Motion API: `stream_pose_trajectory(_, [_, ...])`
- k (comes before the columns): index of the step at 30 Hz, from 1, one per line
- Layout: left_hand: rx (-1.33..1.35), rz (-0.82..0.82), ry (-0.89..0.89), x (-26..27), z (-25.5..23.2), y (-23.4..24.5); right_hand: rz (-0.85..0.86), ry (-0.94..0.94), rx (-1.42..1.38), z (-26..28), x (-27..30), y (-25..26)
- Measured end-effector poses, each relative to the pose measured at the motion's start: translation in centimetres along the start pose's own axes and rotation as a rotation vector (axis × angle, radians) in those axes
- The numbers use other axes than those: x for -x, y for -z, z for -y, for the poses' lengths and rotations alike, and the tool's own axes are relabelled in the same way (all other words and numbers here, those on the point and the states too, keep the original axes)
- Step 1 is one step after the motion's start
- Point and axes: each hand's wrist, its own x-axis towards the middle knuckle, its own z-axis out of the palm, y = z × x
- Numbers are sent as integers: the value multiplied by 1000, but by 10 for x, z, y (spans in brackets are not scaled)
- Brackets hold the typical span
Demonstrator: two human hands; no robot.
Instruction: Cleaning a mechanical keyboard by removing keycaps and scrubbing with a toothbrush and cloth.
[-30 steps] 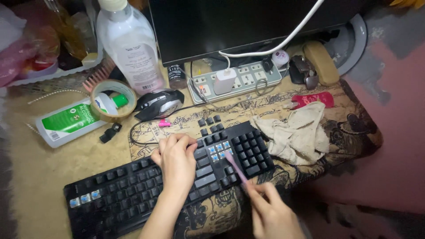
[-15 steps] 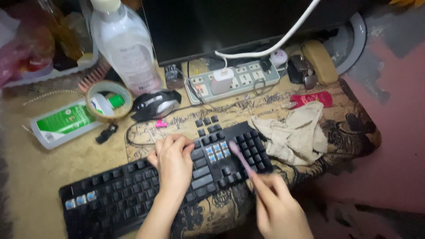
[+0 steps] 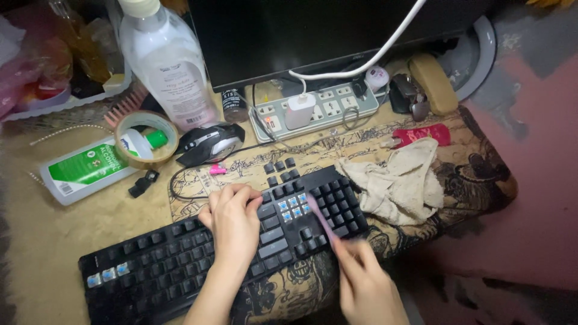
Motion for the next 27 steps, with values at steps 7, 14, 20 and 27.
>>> stream_pose_trajectory(7, [-8, -25, -17, 0, 0, -3, -33, 60, -69, 3, -1, 12])
stream_pose_trajectory(14, [-8, -8, 0, -1, -1, 0, 17, -28, -19, -12, 10, 8])
stream_pose_trajectory(20, [-10, -14, -3, -2, 1, -1, 87, -2, 72, 14, -17, 28])
stream_pose_trajectory(27, [-7, -16, -4, -2, -2, -1, 112, 147, 259, -22, -27, 64])
